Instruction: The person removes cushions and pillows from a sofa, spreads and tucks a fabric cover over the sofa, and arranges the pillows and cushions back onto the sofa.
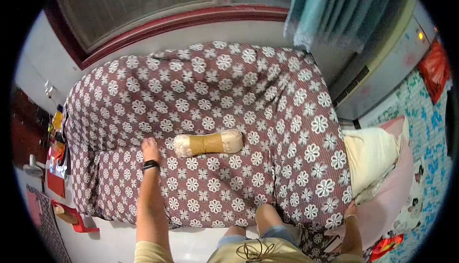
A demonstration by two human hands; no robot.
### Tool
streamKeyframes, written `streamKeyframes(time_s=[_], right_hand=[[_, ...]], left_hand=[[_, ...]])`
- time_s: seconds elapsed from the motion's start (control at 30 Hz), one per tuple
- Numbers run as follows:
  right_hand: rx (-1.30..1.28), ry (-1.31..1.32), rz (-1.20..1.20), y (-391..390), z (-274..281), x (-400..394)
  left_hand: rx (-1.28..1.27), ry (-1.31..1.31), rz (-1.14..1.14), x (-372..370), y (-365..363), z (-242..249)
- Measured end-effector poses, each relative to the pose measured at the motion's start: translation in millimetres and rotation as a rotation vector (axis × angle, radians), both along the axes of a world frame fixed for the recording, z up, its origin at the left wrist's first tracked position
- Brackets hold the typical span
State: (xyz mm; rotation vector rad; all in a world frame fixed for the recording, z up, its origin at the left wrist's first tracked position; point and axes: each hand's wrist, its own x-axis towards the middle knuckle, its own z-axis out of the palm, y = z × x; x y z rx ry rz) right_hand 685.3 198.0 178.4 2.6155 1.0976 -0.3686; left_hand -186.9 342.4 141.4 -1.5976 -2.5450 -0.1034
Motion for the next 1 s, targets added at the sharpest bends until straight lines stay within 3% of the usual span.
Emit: streamKeyframes(time_s=[0.03,0.1,0.13,0.2,0.27,0.33,0.37,0.53,0.63,0.73,0.83,0.9,0.93,1.0], right_hand=[[-0.21,-0.143,0.19,10.8,10.4,-2.2],[-0.345,-0.231,0.287,50.1,30.9,-2.4],[-0.277,-0.165,0.195,79.7,44.4,-8.1],[-0.089,-0.191,0.265,146.7,77.9,-51.0],[0.015,-0.181,0.42,221.9,111.4,-92.0],[0.418,-0.322,0.799,296.9,112.5,-106.7],[0.317,-0.135,0.694,325.1,181.7,-186.1],[0.607,0.018,1.161,487.8,240.5,-300.8],[0.557,0.051,1.329,585.6,219.5,-362.6],[0.498,0.096,1.462,682.3,151.1,-412.4],[0.519,0.288,1.399,740.6,85.9,-467.6],[0.695,0.447,1.336,766.3,40.2,-496.3],[0.658,0.474,1.253,757.6,38.7,-511.2],[0.738,0.333,1.341,757.3,8.8,-526.5]], left_hand=[[-0.048,-0.069,0.128,-15.5,-14.7,41.3],[0.05,-0.065,0.247,-83.2,-36.5,30.7],[0.093,-0.095,0.279,-93.1,-41.1,37.3],[0.159,-0.189,0.347,-94.7,-48.7,64.9],[0.209,-0.187,0.331,-95.3,-43.8,59.0],[0.214,-0.171,0.278,-97.5,-36.0,44.8],[0.272,-0.14,0.28,-93.5,-30.0,35.7],[0.425,-0.191,0.287,-75.7,26.4,-4.5],[0.531,-0.171,0.242,-46.2,98.2,-15.2],[0.589,-0.255,0.19,-6.3,194.6,6.0],[0.692,-0.344,0.251,24.3,293.6,16.2],[0.747,-0.52,0.343,23.0,357.0,15.5],[0.872,-0.708,0.404,24.1,385.7,19.8],[1.041,-1.133,0.573,47.6,427.2,50.3]])
